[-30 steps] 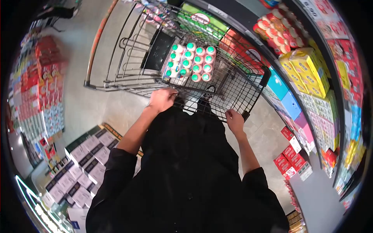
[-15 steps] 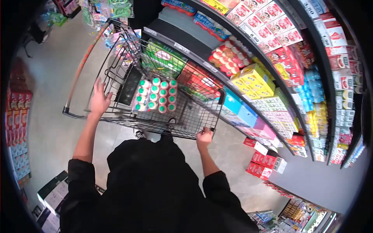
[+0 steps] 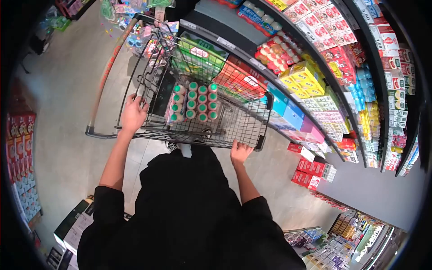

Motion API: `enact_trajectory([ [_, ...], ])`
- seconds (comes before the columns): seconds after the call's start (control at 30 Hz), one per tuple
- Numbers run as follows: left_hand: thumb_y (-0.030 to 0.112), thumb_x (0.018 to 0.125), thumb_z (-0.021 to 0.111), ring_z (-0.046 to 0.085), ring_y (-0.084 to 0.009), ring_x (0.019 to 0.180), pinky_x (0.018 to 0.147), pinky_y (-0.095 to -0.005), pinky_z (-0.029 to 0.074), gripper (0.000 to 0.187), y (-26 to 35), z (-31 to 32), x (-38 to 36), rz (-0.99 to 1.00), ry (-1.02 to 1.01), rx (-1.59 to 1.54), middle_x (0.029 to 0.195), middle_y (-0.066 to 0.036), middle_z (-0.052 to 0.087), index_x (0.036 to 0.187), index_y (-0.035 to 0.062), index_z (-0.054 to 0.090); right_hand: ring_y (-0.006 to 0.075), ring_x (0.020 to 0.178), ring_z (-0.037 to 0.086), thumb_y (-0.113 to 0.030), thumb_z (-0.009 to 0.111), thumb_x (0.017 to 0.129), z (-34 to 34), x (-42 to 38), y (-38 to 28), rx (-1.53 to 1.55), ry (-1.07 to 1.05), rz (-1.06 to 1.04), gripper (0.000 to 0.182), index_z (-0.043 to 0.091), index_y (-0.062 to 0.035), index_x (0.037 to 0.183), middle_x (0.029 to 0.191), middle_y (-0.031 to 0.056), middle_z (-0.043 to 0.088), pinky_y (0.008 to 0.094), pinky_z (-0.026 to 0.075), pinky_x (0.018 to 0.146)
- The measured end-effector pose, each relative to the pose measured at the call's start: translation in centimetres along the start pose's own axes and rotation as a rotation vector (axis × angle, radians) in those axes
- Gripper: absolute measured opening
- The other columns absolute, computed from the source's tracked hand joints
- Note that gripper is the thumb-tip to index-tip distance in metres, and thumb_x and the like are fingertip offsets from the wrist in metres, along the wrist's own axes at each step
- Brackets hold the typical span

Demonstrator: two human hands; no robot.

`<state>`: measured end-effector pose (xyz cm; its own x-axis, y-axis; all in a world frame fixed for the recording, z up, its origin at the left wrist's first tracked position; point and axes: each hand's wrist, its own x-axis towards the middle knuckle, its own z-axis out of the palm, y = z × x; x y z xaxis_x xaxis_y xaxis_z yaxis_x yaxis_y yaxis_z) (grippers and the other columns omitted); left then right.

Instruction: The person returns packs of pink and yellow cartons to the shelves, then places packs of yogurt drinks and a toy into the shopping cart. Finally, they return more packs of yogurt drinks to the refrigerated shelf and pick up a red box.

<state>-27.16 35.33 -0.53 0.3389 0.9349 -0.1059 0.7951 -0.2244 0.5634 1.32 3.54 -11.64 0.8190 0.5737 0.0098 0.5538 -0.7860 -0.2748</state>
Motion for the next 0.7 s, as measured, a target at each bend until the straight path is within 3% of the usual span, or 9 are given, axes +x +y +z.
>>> enact_trajectory([
  [0.07, 0.021, 0.077, 0.066, 0.060, -0.0304, 0.085, 0.073, -0.0418, 0.048, 0.021, 0.1, -0.2, -0.1, -0.030, -0.020, -0.024, 0.121, -0.017, 0.050, 0.095, 0.0110, 0.062, 0.0348, 0.105, 0.048, -0.041, 0.041, 0.090, 0.1, -0.2, -0.4, -0.061, -0.053, 0.002, 0.048, 0.071, -0.0030, 0.084, 0.095, 0.0146, 0.064, 0.0551, 0.012, 0.108],
  [0.13, 0.021, 0.077, 0.066, 0.059, -0.0308, 0.089, 0.074, -0.0409, 0.048, 0.021, -0.4, 0.2, -0.2, 0.005, 0.022, 0.001, 0.122, -0.017, 0.050, 0.095, 0.0109, 0.062, 0.0374, 0.107, 0.047, -0.041, 0.035, 0.092, 0.3, -0.2, -0.5, -0.181, -0.128, 0.055, 0.052, 0.071, -0.0033, 0.085, 0.100, 0.0150, 0.064, 0.0544, 0.011, 0.108],
  [0.27, 0.021, 0.077, 0.065, 0.058, -0.0325, 0.095, 0.078, -0.0416, 0.048, 0.020, -1.3, 1.0, 0.1, -0.008, 0.015, 0.022, 0.121, -0.018, 0.050, 0.094, 0.0108, 0.063, 0.0352, 0.100, 0.048, -0.032, 0.042, 0.085, 1.3, -0.5, -0.5, -0.240, -0.067, -0.003, 0.039, 0.071, -0.0061, 0.082, 0.093, 0.0133, 0.064, 0.0534, 0.014, 0.107],
  [0.3, 0.021, 0.077, 0.065, 0.057, -0.0333, 0.098, 0.079, -0.0423, 0.047, 0.021, -1.4, 1.0, 0.1, -0.009, 0.009, -0.018, 0.120, -0.019, 0.051, 0.094, 0.0106, 0.063, 0.0349, 0.097, 0.049, -0.026, 0.046, 0.079, 1.5, -0.5, -0.8, -0.258, -0.002, -0.009, 0.032, 0.070, -0.0059, 0.078, 0.089, 0.0127, 0.065, 0.0533, 0.016, 0.106],
  [0.4, 0.021, 0.076, 0.065, 0.055, -0.0348, 0.102, 0.081, -0.0439, 0.046, 0.021, -2.3, 0.7, 0.4, 0.002, -0.005, -0.036, 0.120, -0.019, 0.051, 0.093, 0.0096, 0.063, 0.0338, 0.097, 0.049, -0.023, 0.050, 0.076, 1.0, -0.7, -2.0, -0.229, -0.048, 0.013, 0.026, 0.071, -0.0061, 0.075, 0.088, 0.0127, 0.064, 0.0542, 0.018, 0.105],
  [0.5, 0.022, 0.075, 0.065, 0.054, -0.0316, 0.104, 0.082, -0.0427, 0.046, 0.022, -2.0, 0.4, 0.7, -0.119, -0.031, -0.020, 0.127, -0.016, 0.047, 0.093, 0.0096, 0.063, 0.0333, 0.095, 0.049, -0.022, 0.051, 0.074, 1.5, -0.8, -2.4, -0.195, -0.015, 0.024, 0.025, 0.070, -0.0064, 0.074, 0.084, 0.0119, 0.064, 0.0543, 0.019, 0.105],
  [0.7, 0.026, 0.077, 0.063, 0.052, -0.0341, 0.106, 0.084, -0.0433, 0.045, 0.023, -2.6, 1.0, 0.5, -0.067, 0.009, 0.030, 0.128, -0.014, 0.045, 0.094, 0.0101, 0.063, 0.0334, 0.096, 0.048, -0.021, 0.051, 0.073, 1.5, -0.6, -2.0, -0.206, -0.063, 0.017, 0.024, 0.070, -0.0068, 0.074, 0.086, 0.0105, 0.064, 0.0546, 0.019, 0.104],
])
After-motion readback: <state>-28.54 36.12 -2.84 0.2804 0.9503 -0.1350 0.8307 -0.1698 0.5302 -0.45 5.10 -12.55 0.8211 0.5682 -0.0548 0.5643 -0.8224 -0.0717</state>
